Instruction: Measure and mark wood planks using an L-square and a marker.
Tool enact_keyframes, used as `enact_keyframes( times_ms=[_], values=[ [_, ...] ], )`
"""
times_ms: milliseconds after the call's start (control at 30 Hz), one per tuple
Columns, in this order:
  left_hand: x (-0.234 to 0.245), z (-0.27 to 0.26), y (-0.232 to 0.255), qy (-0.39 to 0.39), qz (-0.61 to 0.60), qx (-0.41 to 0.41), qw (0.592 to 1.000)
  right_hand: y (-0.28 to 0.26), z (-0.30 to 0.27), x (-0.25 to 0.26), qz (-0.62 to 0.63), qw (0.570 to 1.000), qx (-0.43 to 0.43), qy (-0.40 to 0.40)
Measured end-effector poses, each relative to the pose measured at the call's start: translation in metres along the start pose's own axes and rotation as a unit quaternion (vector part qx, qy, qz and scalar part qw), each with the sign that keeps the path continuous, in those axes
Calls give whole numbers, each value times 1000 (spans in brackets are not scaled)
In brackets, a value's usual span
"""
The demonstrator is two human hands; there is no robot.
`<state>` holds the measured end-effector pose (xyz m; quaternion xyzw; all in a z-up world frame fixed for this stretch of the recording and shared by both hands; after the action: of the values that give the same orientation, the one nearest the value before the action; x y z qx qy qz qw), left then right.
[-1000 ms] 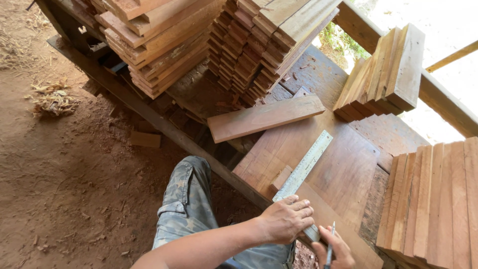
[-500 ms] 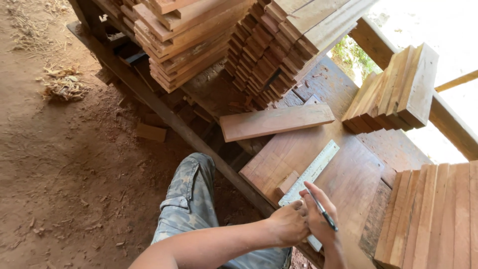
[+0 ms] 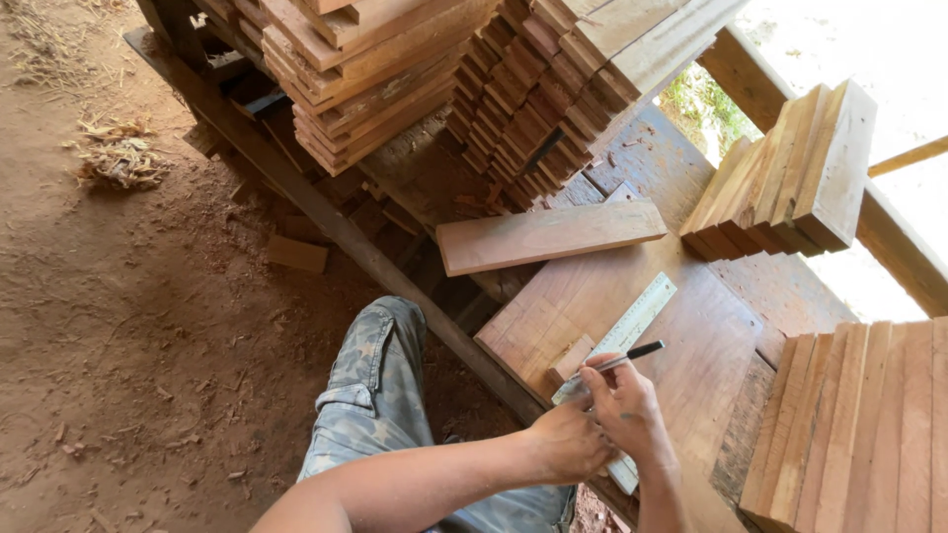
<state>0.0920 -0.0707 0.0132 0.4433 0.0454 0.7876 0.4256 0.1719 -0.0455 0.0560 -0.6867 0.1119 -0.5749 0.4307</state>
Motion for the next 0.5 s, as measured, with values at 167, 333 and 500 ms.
enact_keyframes(
  times_ms=[167,333,500],
  values=[
    [5,2,1,-24,-5,5,1000,-1,1,1,-50,998,-28,3],
    [5,-2,0,-5,-20,11,1000,1,1,2,-99,992,-73,0],
    [6,-1,1,-4,-8,6,1000,-9,2,3,-116,993,-13,18]
  ],
)
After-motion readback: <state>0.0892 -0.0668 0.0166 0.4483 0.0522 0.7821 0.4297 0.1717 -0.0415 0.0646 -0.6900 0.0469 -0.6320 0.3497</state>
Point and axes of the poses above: each hand's wrist, its own z-axis towards the middle knuckle, its own x-axis out of the back of the hand, y = z × x, the point moved 10 cm from there along z, towards the middle knuckle, and after that the axes turned 9 degrees about y, right-handed, at the moved point
